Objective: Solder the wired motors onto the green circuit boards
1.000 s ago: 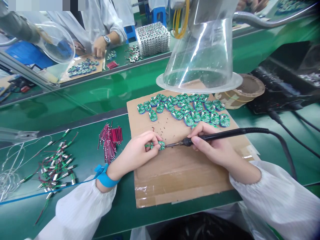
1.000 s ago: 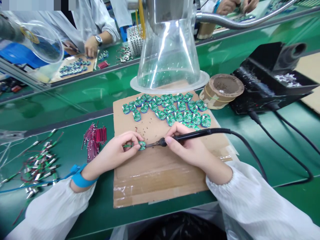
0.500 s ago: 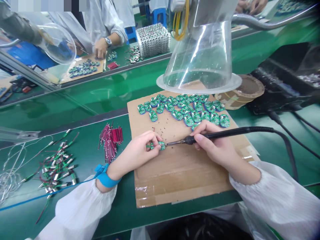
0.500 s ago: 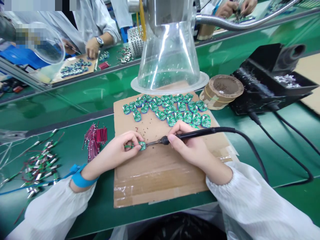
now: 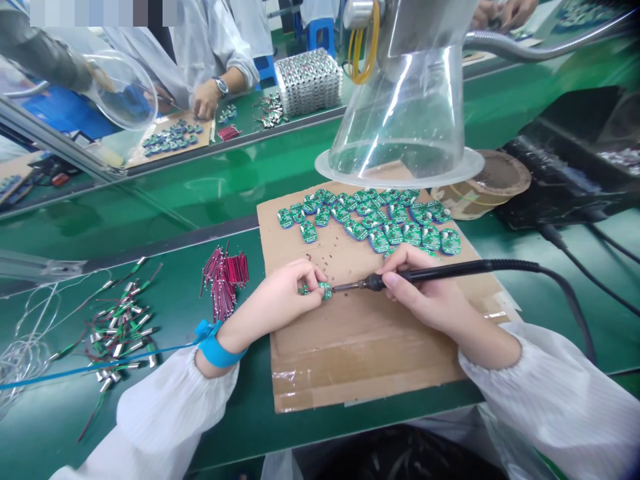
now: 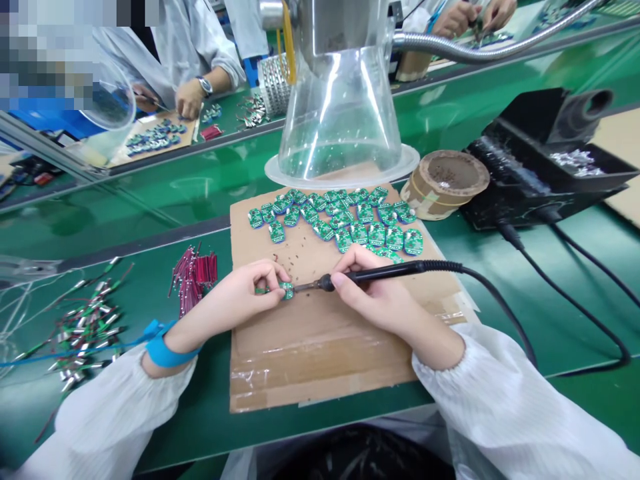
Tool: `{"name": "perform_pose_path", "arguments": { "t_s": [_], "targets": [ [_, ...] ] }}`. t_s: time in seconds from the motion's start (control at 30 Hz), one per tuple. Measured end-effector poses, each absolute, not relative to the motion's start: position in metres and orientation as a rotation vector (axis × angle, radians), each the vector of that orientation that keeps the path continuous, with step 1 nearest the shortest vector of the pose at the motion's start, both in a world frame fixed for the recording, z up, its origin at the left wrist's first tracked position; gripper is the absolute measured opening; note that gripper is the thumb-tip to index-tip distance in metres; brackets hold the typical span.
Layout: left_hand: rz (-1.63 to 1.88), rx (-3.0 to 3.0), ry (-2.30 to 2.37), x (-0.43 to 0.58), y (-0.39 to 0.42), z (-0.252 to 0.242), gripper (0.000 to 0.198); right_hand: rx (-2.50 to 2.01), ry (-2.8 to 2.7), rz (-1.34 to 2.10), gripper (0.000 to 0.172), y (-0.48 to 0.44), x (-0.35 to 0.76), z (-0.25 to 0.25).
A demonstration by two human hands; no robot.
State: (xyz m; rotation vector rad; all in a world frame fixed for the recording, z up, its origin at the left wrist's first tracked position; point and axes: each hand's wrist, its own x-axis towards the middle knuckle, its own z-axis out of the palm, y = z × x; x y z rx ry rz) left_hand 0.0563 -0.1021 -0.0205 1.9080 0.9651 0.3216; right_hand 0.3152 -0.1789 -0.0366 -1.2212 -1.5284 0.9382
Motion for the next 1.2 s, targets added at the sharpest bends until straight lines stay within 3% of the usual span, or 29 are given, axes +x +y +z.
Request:
{"name": "perform_pose_path", "arguments": {
  "t_s": [0.53, 0.77, 1.0, 1.2],
  "targets": [
    [0.300, 1.855, 0.925, 0.054, -0.100, -0.017, 0.015, -1.223, -1.208, 0.883, 0.021, -0.177, 0.315, -0.037],
    [0.203, 1.990, 0.810, 0.044, -0.106, 0.003, 0.001, -1.279, -1.155, 0.712, 0.015, -0.175, 0.315, -0.033],
    [-0.071, 2.249, 0.696, 0.009, -0.096, 0.052, 0.021, -1.238, -1.218, 0.712, 0.016, -0.178, 0.313, -0.034],
    [0.489, 2.473, 1.402, -0.030, -0.015, 0.102, 0.036, -1.290, -1.362, 0.638, 0.019, -0.179, 0.310, -0.029]
  ]
}}
